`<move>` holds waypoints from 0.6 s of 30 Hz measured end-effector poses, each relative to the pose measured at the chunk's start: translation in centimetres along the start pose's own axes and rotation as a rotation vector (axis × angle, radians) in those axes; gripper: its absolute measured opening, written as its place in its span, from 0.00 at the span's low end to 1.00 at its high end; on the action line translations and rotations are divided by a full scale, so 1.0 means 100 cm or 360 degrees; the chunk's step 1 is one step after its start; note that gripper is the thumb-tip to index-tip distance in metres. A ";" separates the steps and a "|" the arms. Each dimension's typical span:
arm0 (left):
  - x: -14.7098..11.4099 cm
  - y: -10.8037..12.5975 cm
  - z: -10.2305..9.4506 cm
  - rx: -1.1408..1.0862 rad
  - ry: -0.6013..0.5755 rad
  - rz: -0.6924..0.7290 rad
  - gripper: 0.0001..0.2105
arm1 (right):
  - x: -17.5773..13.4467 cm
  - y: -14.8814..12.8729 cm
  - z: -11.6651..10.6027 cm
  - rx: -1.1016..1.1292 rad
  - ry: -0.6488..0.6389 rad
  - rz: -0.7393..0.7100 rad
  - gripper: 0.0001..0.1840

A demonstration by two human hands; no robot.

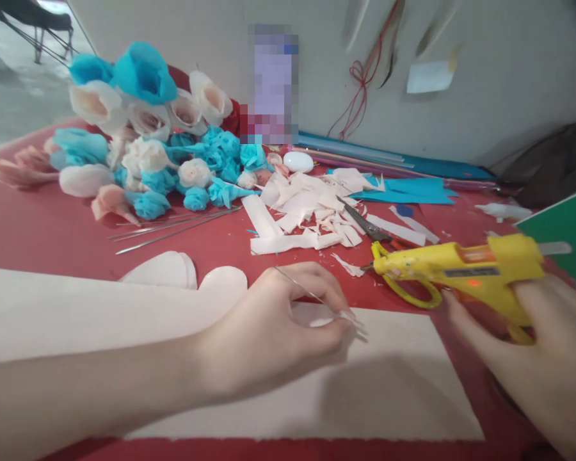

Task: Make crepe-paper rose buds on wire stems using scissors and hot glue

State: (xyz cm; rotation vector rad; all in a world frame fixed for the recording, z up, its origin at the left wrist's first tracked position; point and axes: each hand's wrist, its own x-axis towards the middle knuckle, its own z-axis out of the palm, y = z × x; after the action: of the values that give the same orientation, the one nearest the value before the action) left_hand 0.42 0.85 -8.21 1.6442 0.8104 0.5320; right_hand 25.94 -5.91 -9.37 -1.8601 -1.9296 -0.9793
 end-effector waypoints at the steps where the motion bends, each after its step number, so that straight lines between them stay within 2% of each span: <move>1: 0.002 0.001 -0.001 0.0012 -0.0026 -0.0024 0.06 | 0.001 -0.001 -0.002 -0.0030 0.0026 -0.0058 0.18; 5: 0.013 0.003 -0.008 -0.0036 -0.0220 -0.0151 0.04 | 0.005 -0.005 -0.009 -0.0112 0.0136 -0.0233 0.12; 11: 0.025 0.007 -0.014 0.0094 -0.0411 -0.0184 0.04 | 0.004 -0.003 -0.010 -0.0093 0.0176 -0.0274 0.13; 18: 0.027 0.004 -0.015 0.0158 -0.0460 -0.0122 0.04 | 0.004 -0.004 -0.011 0.0006 0.0165 -0.0316 0.12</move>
State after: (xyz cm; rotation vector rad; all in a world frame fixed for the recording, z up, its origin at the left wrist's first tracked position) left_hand 1.24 3.84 -7.69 1.7241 0.6902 0.1959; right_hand 25.22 -6.30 -8.39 -1.6049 -2.0805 -1.1060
